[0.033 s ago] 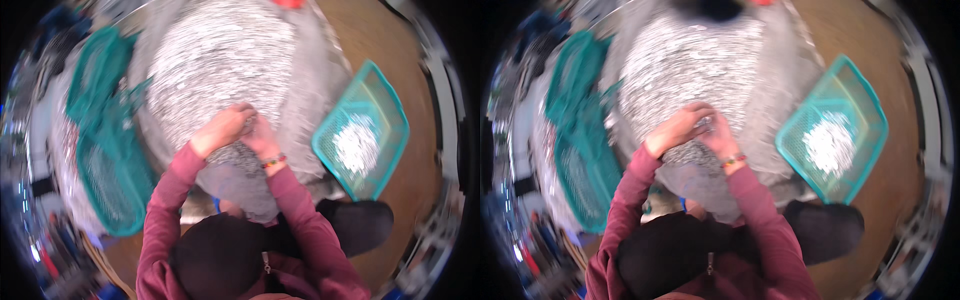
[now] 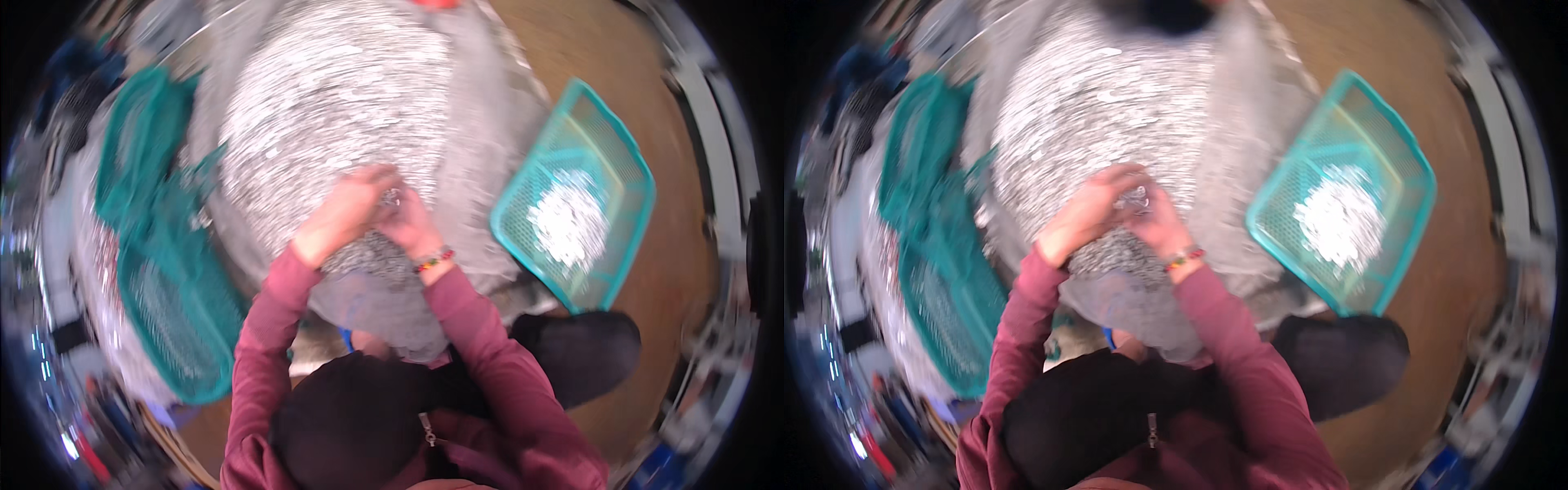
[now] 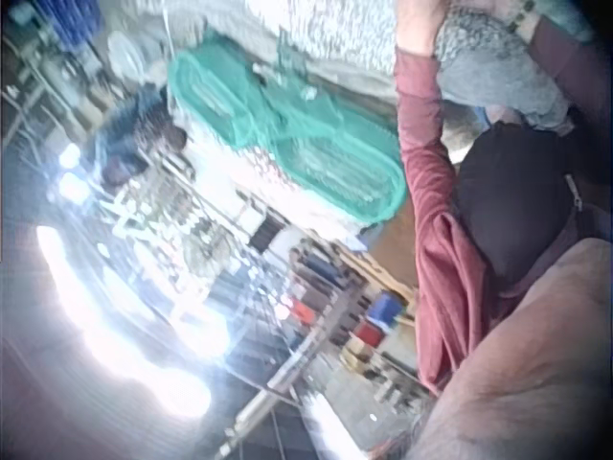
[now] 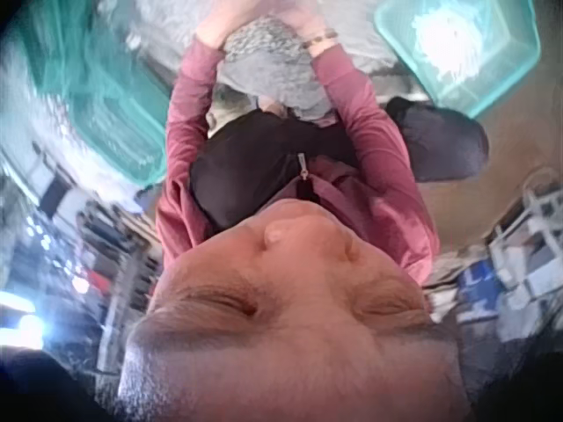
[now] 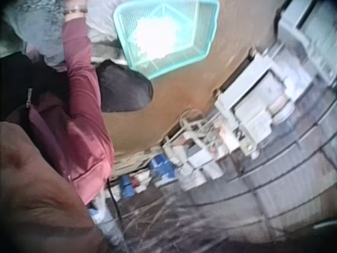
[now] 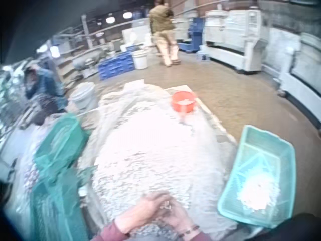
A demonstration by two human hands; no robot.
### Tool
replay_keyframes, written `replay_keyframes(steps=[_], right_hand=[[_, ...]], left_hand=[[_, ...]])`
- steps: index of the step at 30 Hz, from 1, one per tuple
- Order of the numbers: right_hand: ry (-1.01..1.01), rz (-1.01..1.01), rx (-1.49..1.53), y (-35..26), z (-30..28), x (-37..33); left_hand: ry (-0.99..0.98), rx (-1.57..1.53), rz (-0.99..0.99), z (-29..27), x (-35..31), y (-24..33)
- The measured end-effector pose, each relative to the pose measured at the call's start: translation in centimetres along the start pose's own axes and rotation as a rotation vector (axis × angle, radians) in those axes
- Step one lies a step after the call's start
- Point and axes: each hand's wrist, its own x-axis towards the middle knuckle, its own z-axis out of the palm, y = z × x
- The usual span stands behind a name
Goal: The person sits and sorts small silver-colored items from a large pile on a plastic sheet, picking them by hand and placing them into a green basket. Other workers are visible nearby handling similar materials.
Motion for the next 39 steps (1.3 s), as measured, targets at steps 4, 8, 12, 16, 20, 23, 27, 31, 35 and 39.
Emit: replay_keyframes(steps=[4, 8, 12, 16, 20, 23, 27, 31, 35, 39], right_hand=[[-0.301, -0.315, -0.054, -6.4, 2.9, -5.2], [-0.277, -0.864, -0.438, -15.2, 3.5, -14.2], [0.517, -1.357, -1.060, -19.4, 0.0, -18.9], [1.205, -1.457, -1.271, -20.3, -2.6, -18.5], [0.471, -1.665, -1.234, -18.1, 1.3, -15.3], [-0.015, -1.318, -1.142, -12.6, 5.0, -10.4], [-0.099, -0.686, -1.378, -7.3, 5.3, -1.5], [0.100, -0.793, -2.298, -5.9, 1.6, 7.5], [0.036, -1.139, -2.230, -3.7, -1.6, 11.5], [-0.190, -1.059, -2.235, -0.7, -2.1, 10.4]], left_hand=[[0.402, -0.058, -0.041, -1.3, 2.6, -0.8], [0.167, 0.186, -0.196, 2.6, 3.9, -8.1], [0.209, 0.532, -0.061, 8.5, 2.5, -12.4], [0.043, 0.369, -0.258, 10.5, 0.9, -11.3], [0.117, 0.167, -0.290, 7.5, -1.1, -8.6], [0.327, -0.056, -0.364, 3.0, -3.4, -7.3], [0.328, -0.294, -0.576, -0.3, -4.8, -7.3], [0.364, -0.296, -0.605, 0.2, -5.4, -9.1], [0.328, -0.194, -0.551, 1.3, -6.2, -11.6], [0.320, -0.260, -0.579, 1.9, -6.0, -13.4]])
